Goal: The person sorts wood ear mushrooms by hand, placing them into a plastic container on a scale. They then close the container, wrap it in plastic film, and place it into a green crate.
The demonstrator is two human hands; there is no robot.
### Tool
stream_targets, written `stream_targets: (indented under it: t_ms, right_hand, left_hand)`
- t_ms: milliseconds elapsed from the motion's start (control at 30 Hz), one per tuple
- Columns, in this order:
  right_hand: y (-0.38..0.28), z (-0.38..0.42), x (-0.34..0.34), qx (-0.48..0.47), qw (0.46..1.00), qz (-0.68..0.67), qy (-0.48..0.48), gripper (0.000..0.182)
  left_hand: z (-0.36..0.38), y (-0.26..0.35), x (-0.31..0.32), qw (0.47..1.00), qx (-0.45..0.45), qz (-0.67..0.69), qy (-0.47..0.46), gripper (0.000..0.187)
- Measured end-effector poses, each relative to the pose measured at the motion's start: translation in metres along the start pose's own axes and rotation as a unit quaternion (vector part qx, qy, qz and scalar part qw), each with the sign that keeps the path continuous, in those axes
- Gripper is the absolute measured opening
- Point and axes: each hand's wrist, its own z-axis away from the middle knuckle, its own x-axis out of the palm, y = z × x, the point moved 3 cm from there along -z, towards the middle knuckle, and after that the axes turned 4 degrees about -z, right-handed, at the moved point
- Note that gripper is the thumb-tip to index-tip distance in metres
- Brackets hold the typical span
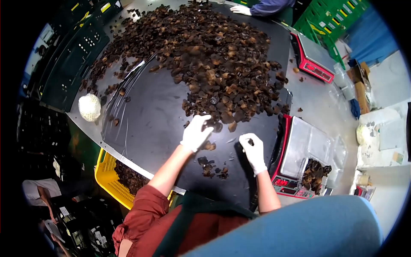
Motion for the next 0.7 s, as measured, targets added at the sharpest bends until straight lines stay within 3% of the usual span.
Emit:
stream_targets:
  t_ms: [67,167,233,300,367,433,467,567,633,700]
  right_hand:
    - [-0.007,-0.017,0.008,-0.072,0.990,0.121,-0.003,0.015]
    - [-0.022,-0.035,0.025,-0.103,0.983,0.150,0.006,0.019]
    - [-0.027,-0.043,0.033,-0.111,0.974,0.198,-0.003,0.028]
    - [-0.028,-0.050,0.040,-0.137,0.962,0.238,0.003,0.032]
    - [-0.022,-0.057,0.050,-0.216,0.909,0.356,-0.011,0.044]
    - [-0.014,-0.062,0.060,-0.137,0.905,0.399,-0.059,0.048]
    - [-0.008,-0.063,0.062,-0.149,0.886,0.436,-0.056,0.042]
    - [-0.005,-0.064,0.058,-0.141,0.923,0.356,-0.037,0.031]
    - [-0.007,-0.063,0.052,-0.138,0.950,0.280,-0.011,0.017]
    - [-0.010,-0.058,0.046,-0.076,0.995,0.044,-0.051,0.015]
  left_hand:
    - [-0.007,0.007,0.019,0.991,0.019,-0.126,-0.042,0.041]
    - [-0.010,0.015,0.037,0.954,-0.018,-0.233,-0.185,0.036]
    - [0.003,0.012,0.046,0.939,0.089,-0.241,-0.229,0.034]
    - [0.025,0.012,0.042,0.956,0.122,-0.178,-0.199,0.034]
    - [0.036,0.007,0.030,0.986,0.111,-0.026,-0.117,0.025]
    - [0.039,-0.006,0.015,0.957,-0.058,0.221,-0.178,0.026]
    - [0.042,-0.020,0.012,0.928,-0.150,0.301,-0.160,0.025]
    - [0.040,-0.032,-0.017,0.896,-0.214,0.377,-0.099,0.020]
    - [0.033,-0.035,-0.024,0.873,-0.180,0.451,-0.043,0.025]
    - [0.025,-0.028,-0.033,0.916,-0.167,0.362,-0.041,0.039]
